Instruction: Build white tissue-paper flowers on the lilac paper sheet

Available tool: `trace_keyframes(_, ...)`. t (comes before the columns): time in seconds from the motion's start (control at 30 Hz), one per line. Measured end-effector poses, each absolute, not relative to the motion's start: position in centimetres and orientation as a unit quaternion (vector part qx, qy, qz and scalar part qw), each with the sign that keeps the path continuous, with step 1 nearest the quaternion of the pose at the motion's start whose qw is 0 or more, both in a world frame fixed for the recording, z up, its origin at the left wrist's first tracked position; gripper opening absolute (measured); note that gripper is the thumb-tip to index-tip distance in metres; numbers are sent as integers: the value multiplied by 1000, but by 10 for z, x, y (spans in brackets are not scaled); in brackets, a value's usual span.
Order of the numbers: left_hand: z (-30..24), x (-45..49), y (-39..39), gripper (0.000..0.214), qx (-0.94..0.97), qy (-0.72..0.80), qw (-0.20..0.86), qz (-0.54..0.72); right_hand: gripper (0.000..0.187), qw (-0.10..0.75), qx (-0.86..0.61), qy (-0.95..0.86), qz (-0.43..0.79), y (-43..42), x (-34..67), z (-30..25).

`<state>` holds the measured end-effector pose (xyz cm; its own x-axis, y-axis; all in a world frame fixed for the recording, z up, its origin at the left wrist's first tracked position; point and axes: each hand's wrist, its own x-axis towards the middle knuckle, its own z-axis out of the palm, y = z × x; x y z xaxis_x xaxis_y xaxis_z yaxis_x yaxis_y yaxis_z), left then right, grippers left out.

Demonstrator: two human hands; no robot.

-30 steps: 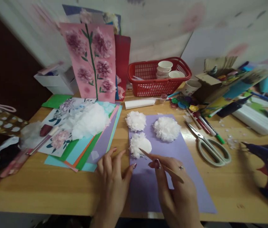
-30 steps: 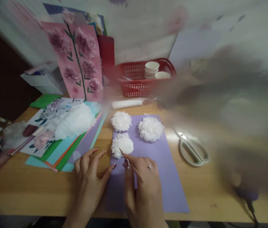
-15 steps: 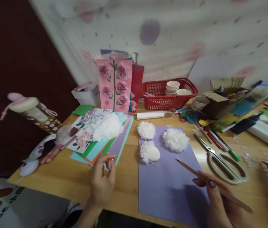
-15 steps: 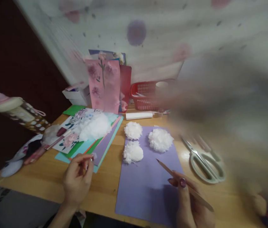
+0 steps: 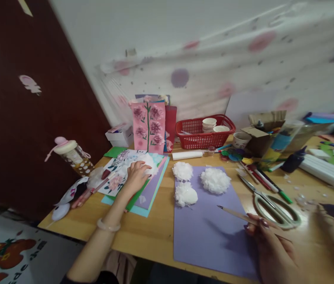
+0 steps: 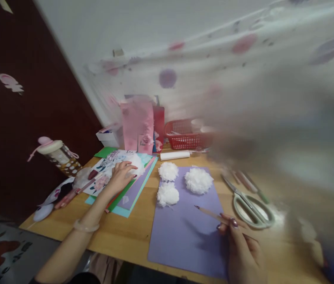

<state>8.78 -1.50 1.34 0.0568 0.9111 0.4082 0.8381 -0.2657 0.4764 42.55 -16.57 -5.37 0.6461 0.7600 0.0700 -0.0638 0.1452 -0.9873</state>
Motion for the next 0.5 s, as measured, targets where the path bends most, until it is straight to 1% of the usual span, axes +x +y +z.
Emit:
trace_keyframes(0.1, 9, 90, -10, 16, 732, 598, 77, 317, 36, 708, -567, -250, 340, -165, 423, -50)
trace_keyframes(0.17, 11, 90, -11, 9, 731, 592, 93, 328, 36, 707, -568, -255, 336, -165, 421, -47)
trace_keyframes(0.3, 23, 93, -16, 3, 708, 579, 147, 377, 37, 713, -553, -271, 335, -166, 421, -46)
trace_keyframes(0.37, 29, 98, -21, 11, 688, 568, 195, 407, 37, 717, -548, -262, 343, -166, 421, -49)
trace_keyframes(0.5, 33, 122, -44, 35, 645, 535, 319, 443, 37, 738, -527, -194, 375, -165, 419, -50)
